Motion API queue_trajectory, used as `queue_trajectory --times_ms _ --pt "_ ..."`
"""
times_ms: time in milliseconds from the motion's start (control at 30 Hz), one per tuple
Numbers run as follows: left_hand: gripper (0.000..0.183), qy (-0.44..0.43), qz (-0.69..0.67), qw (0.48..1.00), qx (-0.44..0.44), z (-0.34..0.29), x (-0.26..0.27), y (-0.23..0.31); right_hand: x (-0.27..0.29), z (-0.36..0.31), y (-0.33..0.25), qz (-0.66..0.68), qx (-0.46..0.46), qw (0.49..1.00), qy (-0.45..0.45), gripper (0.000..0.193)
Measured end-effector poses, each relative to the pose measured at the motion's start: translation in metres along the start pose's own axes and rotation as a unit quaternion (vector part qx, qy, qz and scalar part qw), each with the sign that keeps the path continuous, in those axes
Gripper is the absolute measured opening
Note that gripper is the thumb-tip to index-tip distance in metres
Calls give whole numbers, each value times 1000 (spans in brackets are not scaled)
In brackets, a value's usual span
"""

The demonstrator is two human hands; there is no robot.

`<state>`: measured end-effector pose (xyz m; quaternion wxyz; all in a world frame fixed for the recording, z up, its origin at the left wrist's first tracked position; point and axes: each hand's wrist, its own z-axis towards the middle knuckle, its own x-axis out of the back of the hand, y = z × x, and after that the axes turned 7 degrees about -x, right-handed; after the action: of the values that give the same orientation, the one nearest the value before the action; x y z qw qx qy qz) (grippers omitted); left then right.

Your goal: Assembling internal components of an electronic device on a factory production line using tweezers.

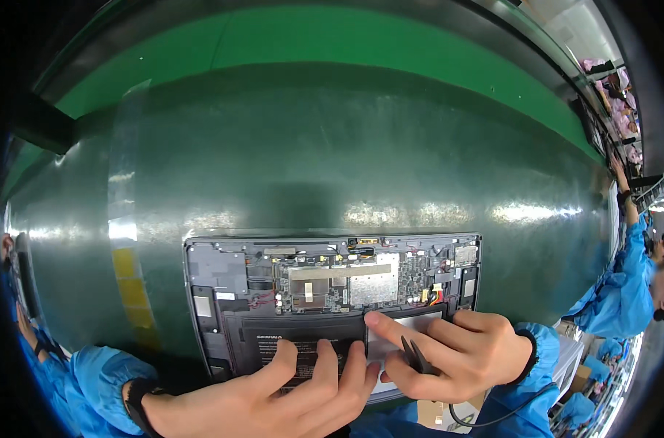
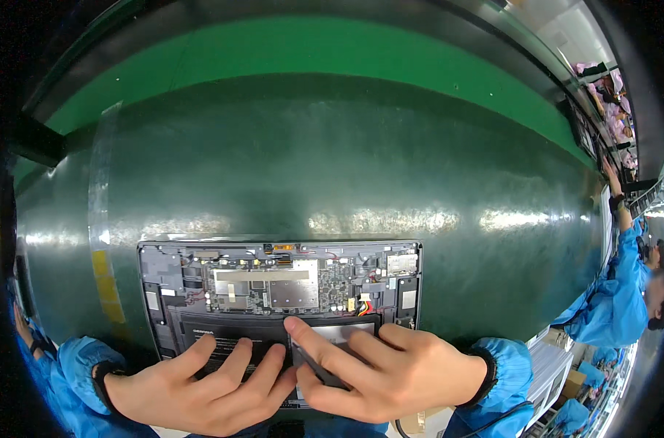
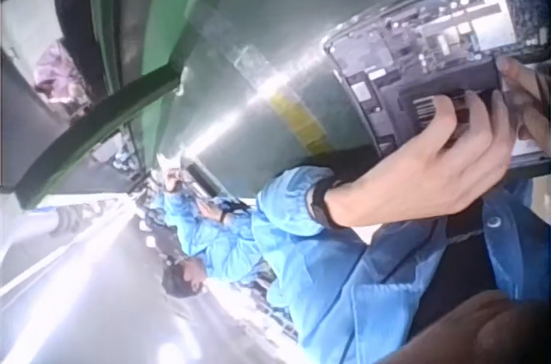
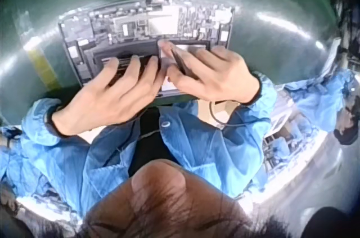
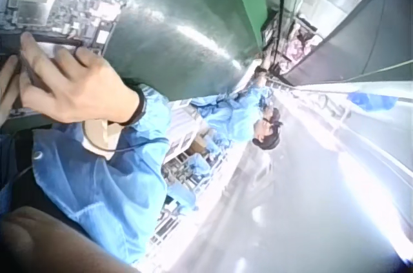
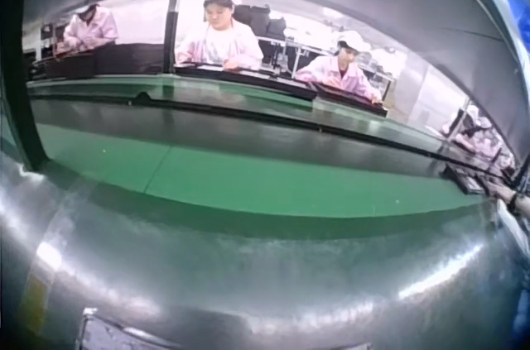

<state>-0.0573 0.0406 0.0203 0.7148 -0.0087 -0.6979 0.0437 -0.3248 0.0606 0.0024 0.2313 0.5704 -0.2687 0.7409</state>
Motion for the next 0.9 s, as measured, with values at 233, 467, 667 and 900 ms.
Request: queue_trajectory --times_ms 233,467,667,900 --pt "37 7 -6 1000 -7 1 -6 -6 -17 -3 1 51 -14 998 42 19" --pt "36 22 -15 1000 -2 2 -9 -7 -11 1 0 42 -16 998 36 20" --pt "36 35 -20 999 -1 1 -12 -7 -13 2 0 34 -17 998 42 21" --pt "36 -1 21 998 -52 1 -10 -15 -13 3 -2 28 -19 999 40 20"
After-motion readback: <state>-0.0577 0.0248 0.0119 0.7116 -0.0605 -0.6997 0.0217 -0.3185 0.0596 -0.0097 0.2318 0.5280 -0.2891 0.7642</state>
